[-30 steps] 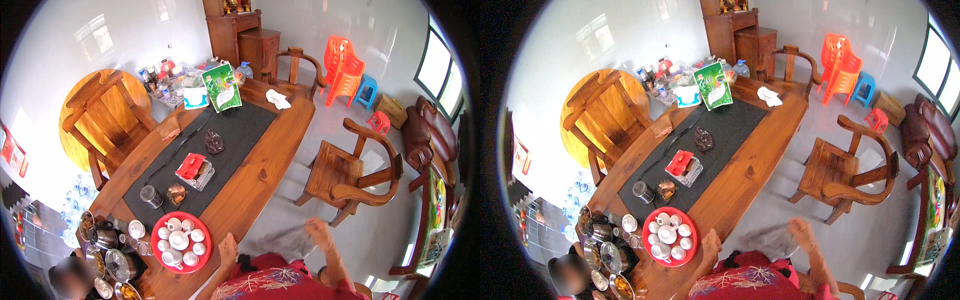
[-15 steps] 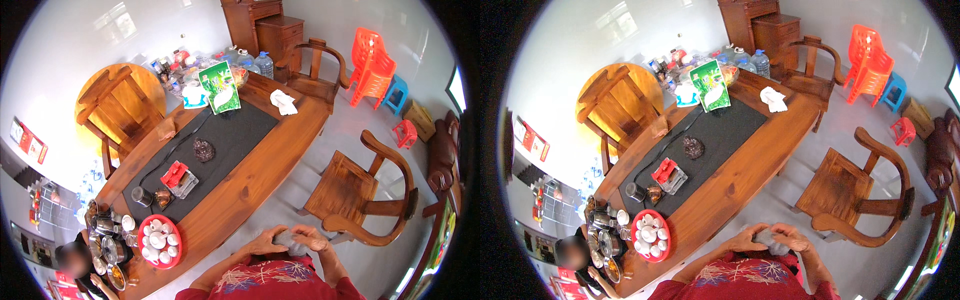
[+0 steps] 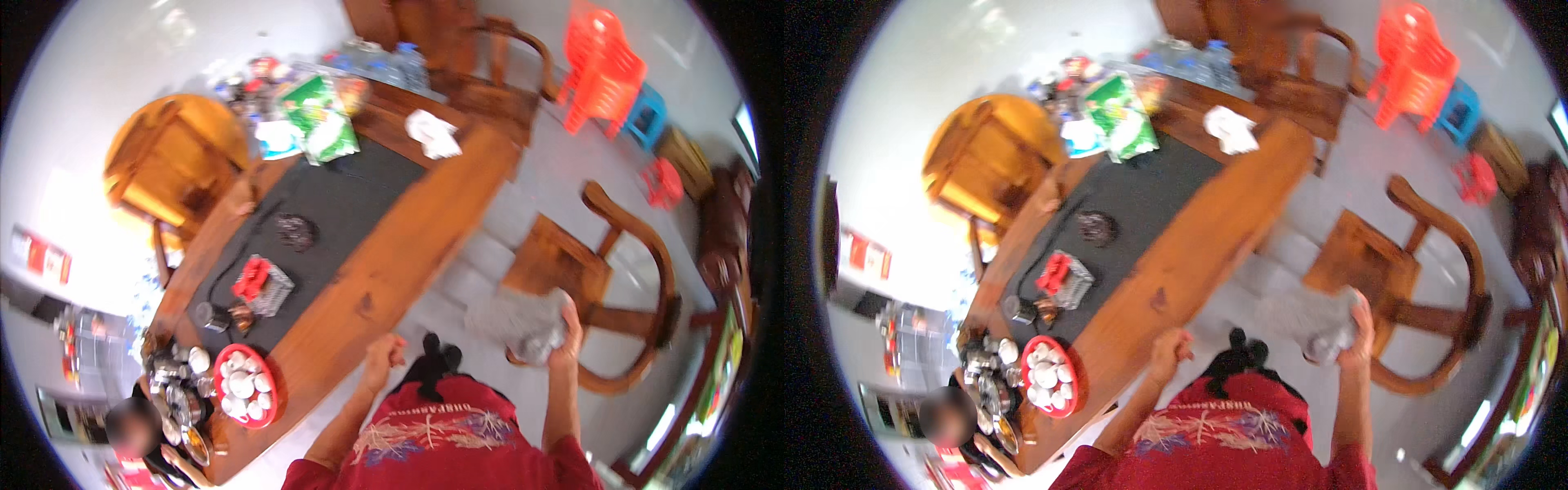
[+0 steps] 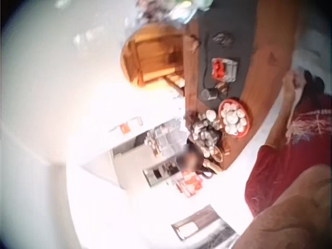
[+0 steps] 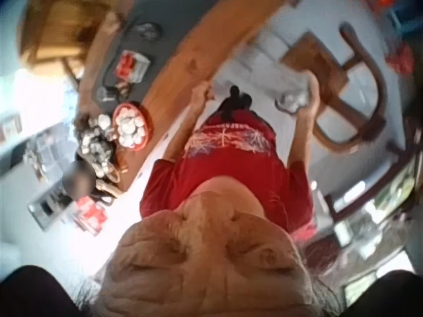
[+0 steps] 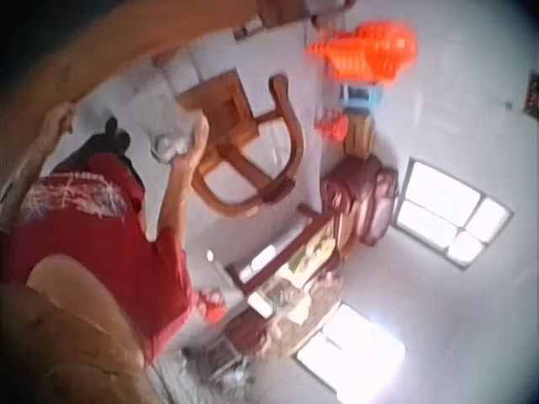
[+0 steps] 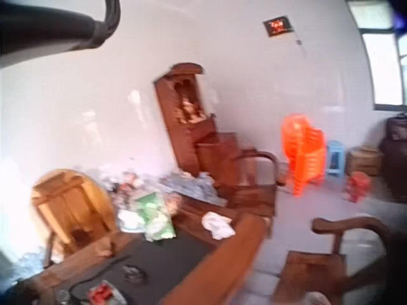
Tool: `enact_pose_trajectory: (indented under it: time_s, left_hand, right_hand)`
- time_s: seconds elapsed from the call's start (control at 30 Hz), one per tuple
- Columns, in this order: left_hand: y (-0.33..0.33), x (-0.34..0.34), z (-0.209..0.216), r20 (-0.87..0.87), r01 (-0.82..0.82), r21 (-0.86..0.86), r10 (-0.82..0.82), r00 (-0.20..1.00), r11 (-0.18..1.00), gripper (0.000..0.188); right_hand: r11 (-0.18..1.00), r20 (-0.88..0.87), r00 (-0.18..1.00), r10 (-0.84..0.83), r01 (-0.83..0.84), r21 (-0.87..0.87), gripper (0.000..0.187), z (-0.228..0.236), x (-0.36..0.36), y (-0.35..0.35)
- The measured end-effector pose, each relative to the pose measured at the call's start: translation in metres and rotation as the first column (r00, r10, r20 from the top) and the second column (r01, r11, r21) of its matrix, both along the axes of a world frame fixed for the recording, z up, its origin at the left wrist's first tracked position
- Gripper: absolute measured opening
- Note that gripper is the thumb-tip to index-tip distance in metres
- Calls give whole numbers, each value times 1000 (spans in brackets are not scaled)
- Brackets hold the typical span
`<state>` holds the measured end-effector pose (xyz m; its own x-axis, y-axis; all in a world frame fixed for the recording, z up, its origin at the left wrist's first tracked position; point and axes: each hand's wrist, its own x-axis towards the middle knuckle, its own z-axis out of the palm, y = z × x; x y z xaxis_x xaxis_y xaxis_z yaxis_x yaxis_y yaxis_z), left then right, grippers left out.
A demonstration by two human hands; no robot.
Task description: The person washes their hands at the kitchen sink, then moves to the stove to pick up a bowl of cooked food. They carry the bowl to the dining area and place it on a table where another person is seated. The person then wipes the table surface and a chair with a cloth.
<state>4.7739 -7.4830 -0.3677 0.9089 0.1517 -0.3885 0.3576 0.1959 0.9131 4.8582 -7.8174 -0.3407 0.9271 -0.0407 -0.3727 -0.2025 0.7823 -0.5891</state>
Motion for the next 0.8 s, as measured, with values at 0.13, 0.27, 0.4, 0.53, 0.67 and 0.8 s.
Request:
enact_pose_trajectory:
  time_s: [0.13, 0.27, 0.4, 0.53, 0.67, 0.8]
  left_hand:
    - [-11, 28, -7, 39, 31, -168, -24, 999, 985, 32]
    - [-37, 58, -6, 78, 247, -88, -240, 968, 965, 16]
    - [-66, 82, 9, 76, 569, -185, -566, 821, 801, 53]
    - [-82, 81, 2, 9, 679, -340, -720, 694, 651, 43]
    - [-102, 83, 6, -63, 567, -502, -681, 729, 653, 41]
    - [-135, 95, 5, 15, 561, -398, -606, 795, 726, 43]
  right_hand:
    - [999, 38, 998, 51, -50, -13, 37, -5, 7, 17]
    - [988, 26, 989, 148, -148, 37, 30, 10, -7, 27]
    - [955, -17, 955, 296, -296, -9, 29, 0, -31, 52]
    - [919, 50, 938, 344, -326, -222, 25, 8, -36, 67]
    - [215, 26, 867, 498, -94, -972, 47, -9, -28, 57]
    - [475, 96, 862, 497, -179, -861, 78, 1, -33, 39]
